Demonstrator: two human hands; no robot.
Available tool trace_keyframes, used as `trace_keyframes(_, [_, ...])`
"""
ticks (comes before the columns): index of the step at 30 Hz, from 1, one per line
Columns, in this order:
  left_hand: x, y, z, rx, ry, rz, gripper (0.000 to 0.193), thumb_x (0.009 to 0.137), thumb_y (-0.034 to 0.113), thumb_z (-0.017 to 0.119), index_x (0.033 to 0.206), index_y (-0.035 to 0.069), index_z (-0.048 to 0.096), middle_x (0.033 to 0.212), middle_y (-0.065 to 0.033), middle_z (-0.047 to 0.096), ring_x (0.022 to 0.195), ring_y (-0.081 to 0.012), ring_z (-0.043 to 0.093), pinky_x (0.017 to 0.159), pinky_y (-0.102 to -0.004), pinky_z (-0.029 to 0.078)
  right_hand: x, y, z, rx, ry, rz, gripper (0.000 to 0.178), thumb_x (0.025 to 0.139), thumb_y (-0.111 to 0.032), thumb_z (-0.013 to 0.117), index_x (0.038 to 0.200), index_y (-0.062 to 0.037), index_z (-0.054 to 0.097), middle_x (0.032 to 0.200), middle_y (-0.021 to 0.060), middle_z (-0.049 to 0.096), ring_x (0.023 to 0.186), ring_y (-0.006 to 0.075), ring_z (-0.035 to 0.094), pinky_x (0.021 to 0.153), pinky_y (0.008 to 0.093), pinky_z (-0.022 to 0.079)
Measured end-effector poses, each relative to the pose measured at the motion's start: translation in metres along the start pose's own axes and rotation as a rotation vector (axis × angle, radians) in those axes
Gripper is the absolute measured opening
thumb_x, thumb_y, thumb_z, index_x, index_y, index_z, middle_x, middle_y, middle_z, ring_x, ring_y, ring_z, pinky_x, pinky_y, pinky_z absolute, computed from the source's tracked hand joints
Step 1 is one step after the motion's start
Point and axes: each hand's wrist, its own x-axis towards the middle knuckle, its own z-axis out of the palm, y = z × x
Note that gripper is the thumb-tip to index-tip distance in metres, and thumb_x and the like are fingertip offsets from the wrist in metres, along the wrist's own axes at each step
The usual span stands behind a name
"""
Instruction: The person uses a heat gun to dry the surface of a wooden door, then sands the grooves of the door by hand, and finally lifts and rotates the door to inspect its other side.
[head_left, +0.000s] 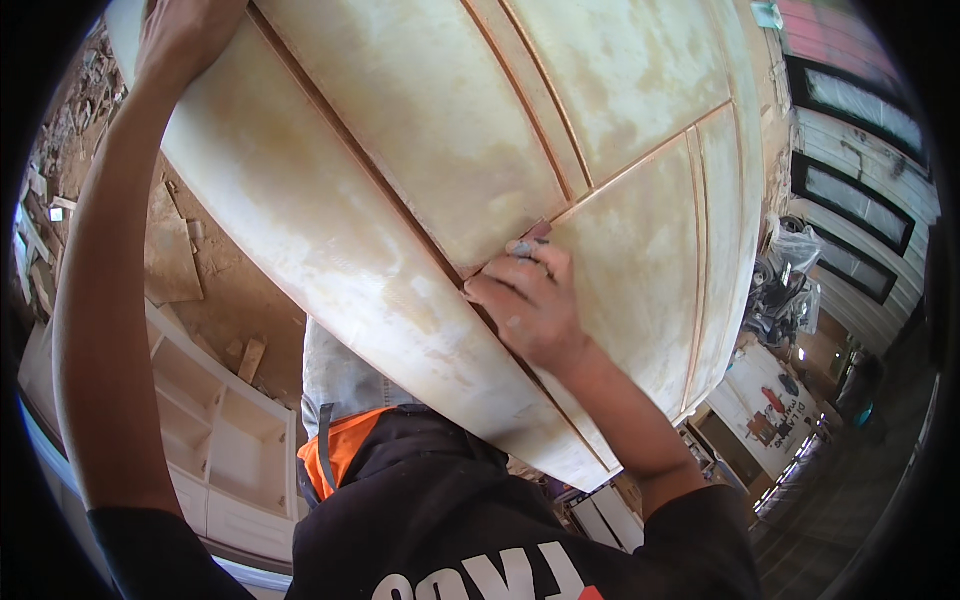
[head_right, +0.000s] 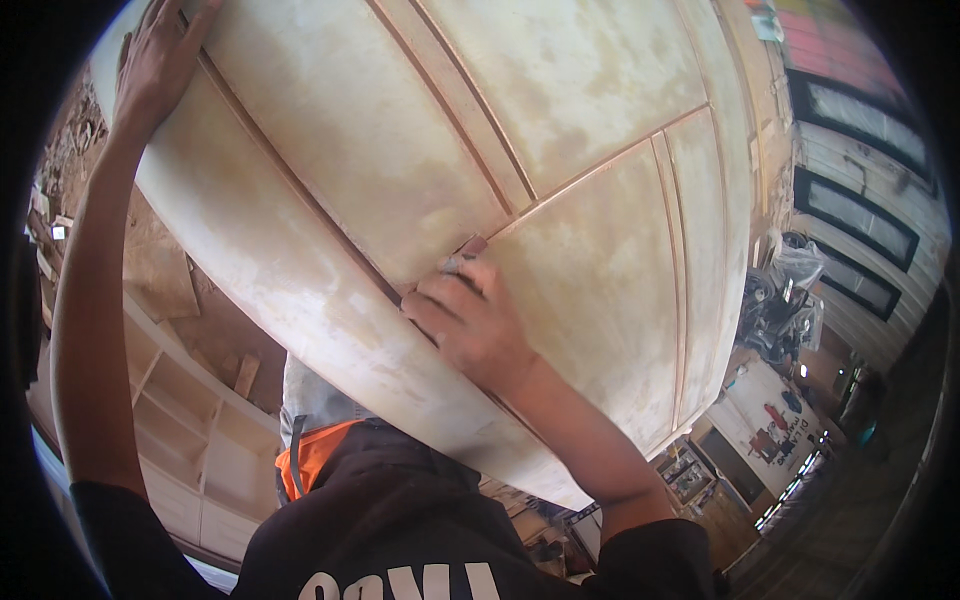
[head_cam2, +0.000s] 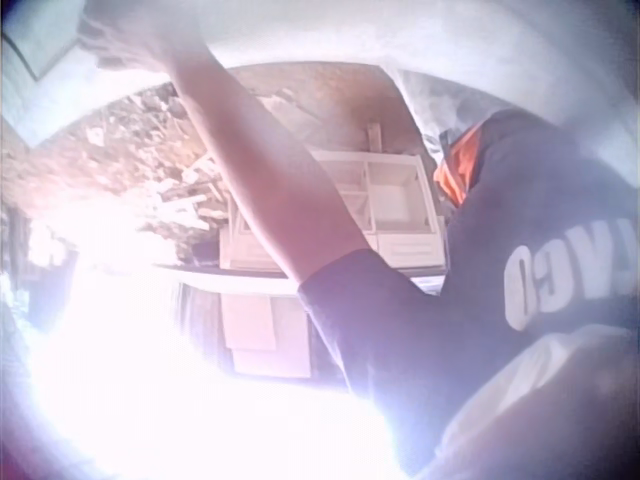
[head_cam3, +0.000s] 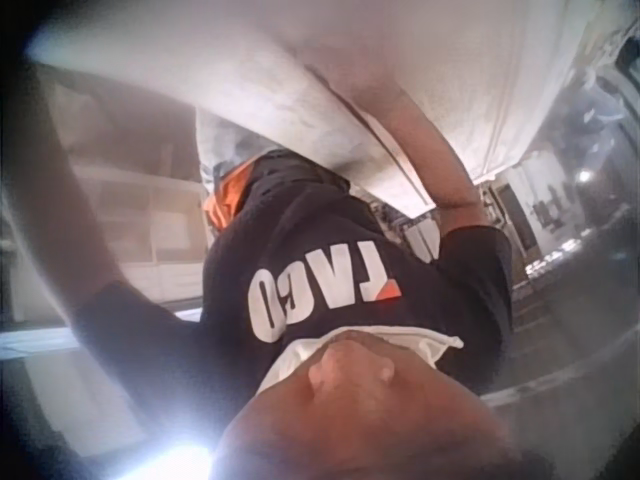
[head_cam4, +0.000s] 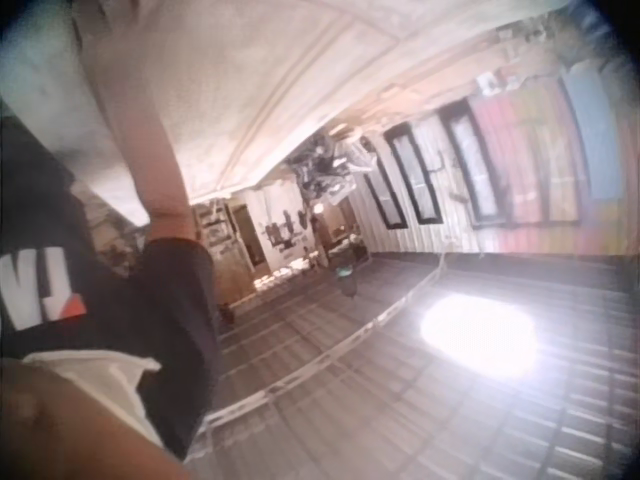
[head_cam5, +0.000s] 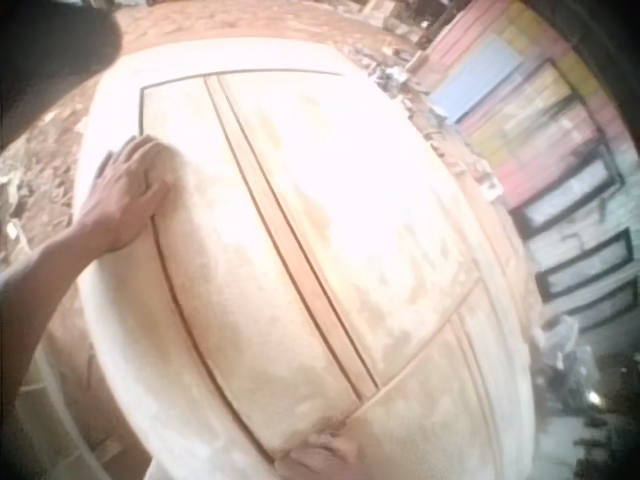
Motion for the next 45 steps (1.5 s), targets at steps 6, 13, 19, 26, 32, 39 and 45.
trace_keyframes(6, [-0.001, -0.007, 0.008, 0.029, 0.086, -0.005, 0.049, 0.089, 0.028, 0.059, 0.131, 0.003, 0.054, 0.143, -0.0183, 0.047, 0.139, -0.0343, 0.038, 0.118, -0.0438, 0.026, 0.005, 0.039, -0.023, -0.110, -0.036, 0.042, 0.018, 0.075, -0.010, 0.070, 0.092, -0.0142, 0.075, 0.106, -0.0009, 0.064, 0.109, 0.0257, 0.053, 0.098, 0.0408, 0.046])
trace_keyframes(13, [-0.007, 0.001, -0.004, 0.026, 0.067, -0.021, 0.050, 0.090, 0.028, 0.059, 0.133, 0.002, 0.053, 0.145, -0.0178, 0.046, 0.140, -0.0344, 0.037, 0.118, -0.0435, 0.026, 0.004, 0.060, -0.032, -0.152, -0.061, 0.033, 0.018, 0.076, -0.012, 0.069, 0.093, -0.0163, 0.075, 0.104, -0.0014, 0.065, 0.106, 0.0245, 0.055, 0.098, 0.0407, 0.045])
trace_keyframes(19, [-0.004, 0.001, 0.004, 0.020, 0.055, -0.011, 0.050, 0.089, 0.027, 0.059, 0.132, 0.002, 0.053, 0.144, -0.0179, 0.046, 0.140, -0.0344, 0.037, 0.119, -0.0442, 0.025, -0.005, 0.016, -0.003, -0.040, -0.018, -0.027, 0.020, 0.078, -0.011, 0.068, 0.096, -0.0138, 0.076, 0.104, 0.0006, 0.065, 0.104, 0.0263, 0.056, 0.096, 0.0416, 0.045])
trace_keyframes(26, [0.002, -0.005, 0.005, 0.034, 0.056, -0.013, 0.051, 0.089, 0.026, 0.059, 0.133, 0.001, 0.051, 0.144, -0.0187, 0.046, 0.140, -0.0344, 0.037, 0.119, -0.0450, 0.024, -0.005, 0.040, -0.018, -0.088, -0.058, -0.024, 0.023, 0.077, -0.011, 0.067, 0.098, -0.0142, 0.075, 0.108, 0.0014, 0.064, 0.106, 0.0273, 0.055, 0.094, 0.0417, 0.047])
trace_keyframes(32, [-0.001, -0.003, 0.001, 0.023, 0.051, -0.012, 0.052, 0.089, 0.026, 0.060, 0.134, 0.001, 0.051, 0.145, -0.0191, 0.045, 0.141, -0.0348, 0.036, 0.119, -0.0454, 0.023, 0.004, 0.054, -0.030, -0.123, -0.038, -0.068, 0.020, 0.076, -0.010, 0.067, 0.094, -0.0144, 0.074, 0.105, 0.0005, 0.063, 0.105, 0.0274, 0.055, 0.092, 0.0398, 0.050])
trace_keyframes(39, [-0.002, 0.006, -0.010, -0.008, -0.004, -0.037, 0.052, 0.089, 0.027, 0.059, 0.134, 0.002, 0.051, 0.146, -0.0188, 0.044, 0.142, -0.0345, 0.035, 0.120, -0.0451, 0.023, 0.003, 0.017, -0.014, -0.030, -0.040, -0.073, 0.020, 0.074, -0.005, 0.069, 0.092, -0.0128, 0.073, 0.103, 0.0022, 0.064, 0.106, 0.0275, 0.056, 0.093, 0.0398, 0.050])
trace_keyframes(45, [0.001, 0.005, -0.002, -0.008, 0.029, -0.032, 0.051, 0.090, 0.027, 0.059, 0.134, 0.003, 0.052, 0.147, -0.0183, 0.044, 0.142, -0.0342, 0.035, 0.120, -0.0459, 0.023, -0.006, 0.045, -0.023, -0.089, -0.055, -0.029, 0.020, 0.077, -0.008, 0.067, 0.095, -0.0134, 0.073, 0.104, 0.0031, 0.066, 0.105, 0.0257, 0.056, 0.093, 0.0437, 0.049])
